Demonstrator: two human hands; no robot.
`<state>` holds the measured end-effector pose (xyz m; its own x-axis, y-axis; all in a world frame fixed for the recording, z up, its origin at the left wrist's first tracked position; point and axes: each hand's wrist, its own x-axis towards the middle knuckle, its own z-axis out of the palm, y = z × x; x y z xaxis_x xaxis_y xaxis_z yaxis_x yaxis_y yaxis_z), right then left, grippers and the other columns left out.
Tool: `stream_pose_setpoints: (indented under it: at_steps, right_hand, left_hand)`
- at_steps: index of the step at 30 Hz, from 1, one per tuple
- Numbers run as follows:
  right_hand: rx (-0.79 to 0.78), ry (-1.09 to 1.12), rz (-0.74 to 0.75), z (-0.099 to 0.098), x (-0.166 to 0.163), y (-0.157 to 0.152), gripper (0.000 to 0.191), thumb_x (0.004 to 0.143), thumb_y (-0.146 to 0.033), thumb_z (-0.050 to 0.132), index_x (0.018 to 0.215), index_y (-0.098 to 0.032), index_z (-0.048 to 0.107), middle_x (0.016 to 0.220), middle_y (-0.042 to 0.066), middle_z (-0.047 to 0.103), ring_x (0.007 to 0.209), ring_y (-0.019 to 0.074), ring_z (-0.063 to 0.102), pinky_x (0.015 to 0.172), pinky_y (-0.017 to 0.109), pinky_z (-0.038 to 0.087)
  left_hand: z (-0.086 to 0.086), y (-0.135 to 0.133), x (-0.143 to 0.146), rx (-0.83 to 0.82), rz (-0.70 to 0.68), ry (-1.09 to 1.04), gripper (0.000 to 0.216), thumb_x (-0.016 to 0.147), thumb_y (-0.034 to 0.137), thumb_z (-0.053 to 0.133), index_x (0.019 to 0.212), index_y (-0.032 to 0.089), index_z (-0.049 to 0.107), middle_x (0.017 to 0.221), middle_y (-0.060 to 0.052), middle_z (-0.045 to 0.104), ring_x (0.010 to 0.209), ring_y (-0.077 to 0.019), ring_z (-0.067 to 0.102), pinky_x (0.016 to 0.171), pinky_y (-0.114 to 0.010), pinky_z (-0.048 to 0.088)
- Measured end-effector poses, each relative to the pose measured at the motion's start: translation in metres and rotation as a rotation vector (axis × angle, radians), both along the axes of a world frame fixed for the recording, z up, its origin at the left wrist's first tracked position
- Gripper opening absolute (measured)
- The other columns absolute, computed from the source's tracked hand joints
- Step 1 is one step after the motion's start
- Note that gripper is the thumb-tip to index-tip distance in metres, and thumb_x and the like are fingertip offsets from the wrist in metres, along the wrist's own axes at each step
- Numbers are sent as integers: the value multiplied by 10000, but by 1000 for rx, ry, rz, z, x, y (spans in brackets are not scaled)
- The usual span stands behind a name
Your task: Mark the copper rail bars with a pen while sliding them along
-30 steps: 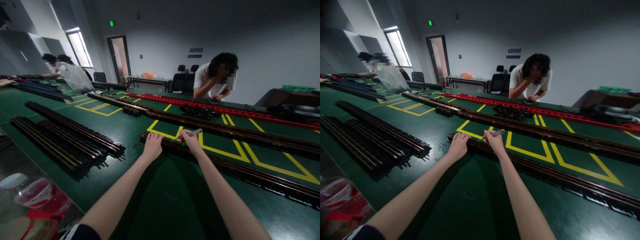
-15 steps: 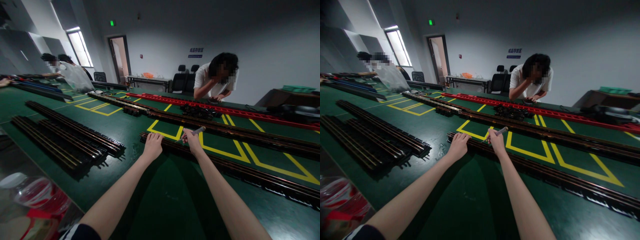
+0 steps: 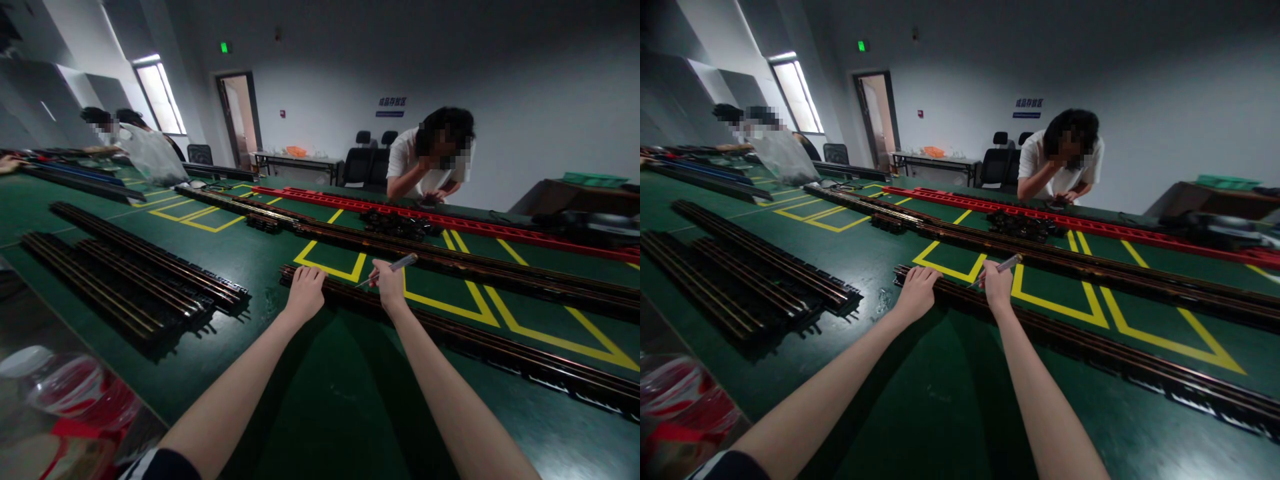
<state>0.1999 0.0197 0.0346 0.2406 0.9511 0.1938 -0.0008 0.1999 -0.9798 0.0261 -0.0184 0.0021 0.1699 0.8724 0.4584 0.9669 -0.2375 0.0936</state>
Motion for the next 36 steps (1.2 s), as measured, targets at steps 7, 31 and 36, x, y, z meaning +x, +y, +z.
stream_pose_setpoints:
  at_steps: [7,31,36]
  right_hand:
    - [-18,-13,-14,-1,2,1,343,700,-268,538,373,-185,481,333,-31,440,311,87,429,372,215,368]
    - [-18,-14,30,-2,2,4,343,721,-297,530,398,-192,476,351,-31,434,326,89,431,377,217,361]
    - [-19,-33,27,-1,2,3,341,723,-308,529,406,-194,476,344,-32,429,326,91,426,378,217,356]
  left_hand:
    - [1,-1,0,-7,-6,-3,396,749,18,418,1068,155,607,1095,-83,630,1077,-244,517,1026,-397,325]
    - [8,-3,0,-55,-152,-158,393,759,157,451,1133,164,573,1152,-70,626,1148,-220,489,1084,-392,257]
    - [8,-6,1,-59,-165,-71,373,780,291,503,1126,175,581,1168,-80,615,1122,-250,493,1051,-418,290]
